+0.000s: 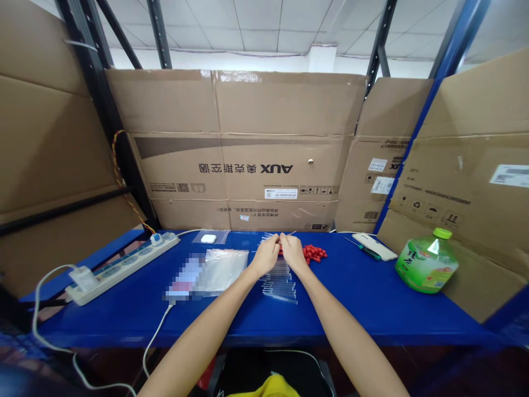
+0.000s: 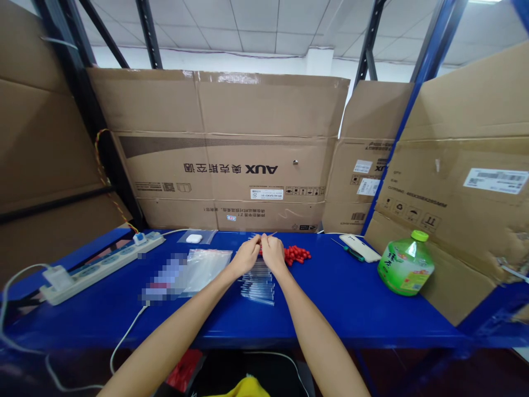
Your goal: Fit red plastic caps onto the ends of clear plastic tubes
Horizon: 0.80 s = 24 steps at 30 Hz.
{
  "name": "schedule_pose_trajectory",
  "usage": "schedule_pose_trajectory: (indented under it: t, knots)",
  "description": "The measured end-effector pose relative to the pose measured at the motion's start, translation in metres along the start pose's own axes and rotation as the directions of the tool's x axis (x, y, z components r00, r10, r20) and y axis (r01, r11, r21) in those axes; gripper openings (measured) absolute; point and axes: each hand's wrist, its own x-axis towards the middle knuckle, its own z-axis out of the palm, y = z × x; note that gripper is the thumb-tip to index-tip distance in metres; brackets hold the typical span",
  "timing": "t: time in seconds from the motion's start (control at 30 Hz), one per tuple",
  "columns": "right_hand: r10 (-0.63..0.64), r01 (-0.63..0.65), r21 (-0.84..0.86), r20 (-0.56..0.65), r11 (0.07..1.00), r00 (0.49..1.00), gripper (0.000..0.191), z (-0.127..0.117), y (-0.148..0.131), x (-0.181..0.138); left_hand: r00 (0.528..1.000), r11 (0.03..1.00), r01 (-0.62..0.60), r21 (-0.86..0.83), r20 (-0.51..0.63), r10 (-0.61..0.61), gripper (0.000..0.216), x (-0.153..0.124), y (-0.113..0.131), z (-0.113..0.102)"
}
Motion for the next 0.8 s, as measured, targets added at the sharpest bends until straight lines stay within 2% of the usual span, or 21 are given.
schedule_pose_trajectory:
  t: [0.13,0.27,0.33,0.4,0.47,0.53,0.63,0.7,0.73,0.8]
  knots:
    - [-0.009,0.009,0.007,0.005,1.0,1.0,0.058,-0.003,-0.004,0.001,0.999,0.992,0.046,-0.12,-0.016,-0.048,0.018,0.004,0.001,0.001]
    - [-0.025,0.024,0.03,0.011,0.999,1.0,0.059,-0.006,-0.004,0.002,0.991,0.918,0.117,-0.378,-0.013,-0.131,0.016,0.005,0.005,0.003]
    - [-0.016,0.014,0.068,0.031,0.998,0.999,0.06,-0.007,-0.002,0.003,0.971,0.795,0.231,-0.561,0.081,-0.224,0.017,0.004,0.007,0.002]
    - [0.013,-0.023,0.141,0.071,0.99,0.997,0.059,-0.009,0.0,0.004,0.926,0.615,0.374,-0.695,0.242,-0.29,0.019,0.003,0.009,-0.002]
    - [0.046,-0.076,0.223,0.137,0.972,0.99,0.057,-0.011,0.002,0.005,0.877,0.468,0.479,-0.743,0.386,-0.285,0.02,0.001,0.01,-0.008]
    - [0.068,-0.131,0.299,0.214,0.945,0.975,0.055,-0.013,0.004,0.007,0.846,0.403,0.533,-0.743,0.471,-0.251,0.022,0.0,0.011,-0.014]
    - [0.065,-0.176,0.395,0.28,0.901,0.958,0.054,-0.015,0.005,0.008,0.817,0.402,0.569,-0.718,0.548,-0.178,0.022,-0.002,0.013,-0.02]
    - [0.029,-0.141,0.418,0.264,0.898,0.964,0.055,-0.016,0.005,0.008,0.822,0.446,0.552,-0.705,0.548,-0.153,0.021,-0.002,0.013,-0.02]
    - [0.0,-0.101,0.407,0.241,0.908,0.971,0.056,-0.017,0.005,0.008,0.841,0.494,0.522,-0.695,0.516,-0.163,0.021,-0.002,0.013,-0.018]
    - [-0.049,-0.016,0.341,0.182,0.94,0.982,0.058,-0.017,0.004,0.007,0.909,0.666,0.401,-0.629,0.364,-0.203,0.021,-0.002,0.011,-0.015]
